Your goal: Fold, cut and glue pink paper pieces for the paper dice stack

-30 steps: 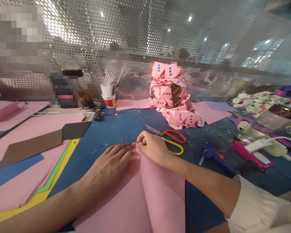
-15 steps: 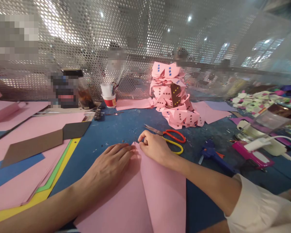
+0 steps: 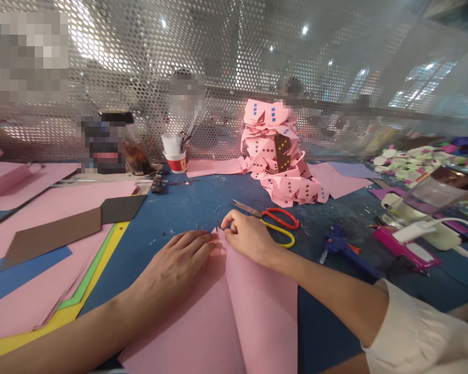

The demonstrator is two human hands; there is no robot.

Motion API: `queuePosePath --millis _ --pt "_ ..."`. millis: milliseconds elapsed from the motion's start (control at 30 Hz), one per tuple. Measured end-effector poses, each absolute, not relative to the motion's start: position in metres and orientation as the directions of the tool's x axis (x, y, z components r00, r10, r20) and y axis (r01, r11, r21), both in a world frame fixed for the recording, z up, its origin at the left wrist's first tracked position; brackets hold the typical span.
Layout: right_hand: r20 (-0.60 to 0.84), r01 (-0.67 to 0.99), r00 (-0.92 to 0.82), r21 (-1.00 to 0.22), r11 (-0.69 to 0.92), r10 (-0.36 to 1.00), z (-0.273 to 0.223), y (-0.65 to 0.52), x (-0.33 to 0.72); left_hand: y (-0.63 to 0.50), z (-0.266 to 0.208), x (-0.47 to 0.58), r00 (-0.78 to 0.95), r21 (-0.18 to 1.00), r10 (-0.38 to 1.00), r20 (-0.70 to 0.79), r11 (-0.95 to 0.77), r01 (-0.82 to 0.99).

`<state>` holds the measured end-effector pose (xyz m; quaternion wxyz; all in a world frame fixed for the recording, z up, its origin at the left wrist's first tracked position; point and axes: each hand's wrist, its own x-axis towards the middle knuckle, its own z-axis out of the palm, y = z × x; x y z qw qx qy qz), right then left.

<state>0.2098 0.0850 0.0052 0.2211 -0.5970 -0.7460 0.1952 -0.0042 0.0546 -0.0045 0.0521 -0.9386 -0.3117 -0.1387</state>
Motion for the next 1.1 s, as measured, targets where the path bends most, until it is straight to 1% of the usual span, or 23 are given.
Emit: queuePosePath --millis 167,300,500,667,867,967,1100 --pt "0.090 0.802 -0.186 -0.561 0.205 0.978 0.008 0.084 0.209 0.056 -0.006 -0.003 0.771 -0.036 0.566 0.291 -0.799 0.600" --pt "0.096 0.786 -0.176 -0.585 0.199 0.980 0.009 0.083 0.211 0.056 -0.006 -0.004 0.768 -0.025 0.564 0.305 -0.801 0.598" --pt "0.048 0.801 -0.168 -0.575 0.165 0.985 0.009 0.082 0.218 0.050 -0.001 0.001 0.739 -0.026 0.597 0.311 -0.772 0.635" --pt "0.021 0.807 -0.173 -0.569 0.155 0.985 0.013 0.073 0.223 0.046 0.002 0.006 0.747 -0.047 0.583 0.319 -0.777 0.627" --pt "0.060 0.820 -0.170 -0.545 0.175 0.984 0.013 0.060 0.228 0.046 0.001 0.006 0.749 -0.040 0.575 0.331 -0.784 0.619" --pt "0.083 0.811 -0.162 -0.556 0.181 0.983 0.009 0.059 0.228 0.046 0.000 0.006 0.747 -0.030 0.578 0.329 -0.784 0.620" --pt "0.108 0.797 -0.179 -0.567 0.208 0.978 0.006 0.060 0.227 0.046 0.000 0.005 0.754 -0.051 0.580 0.308 -0.781 0.622"
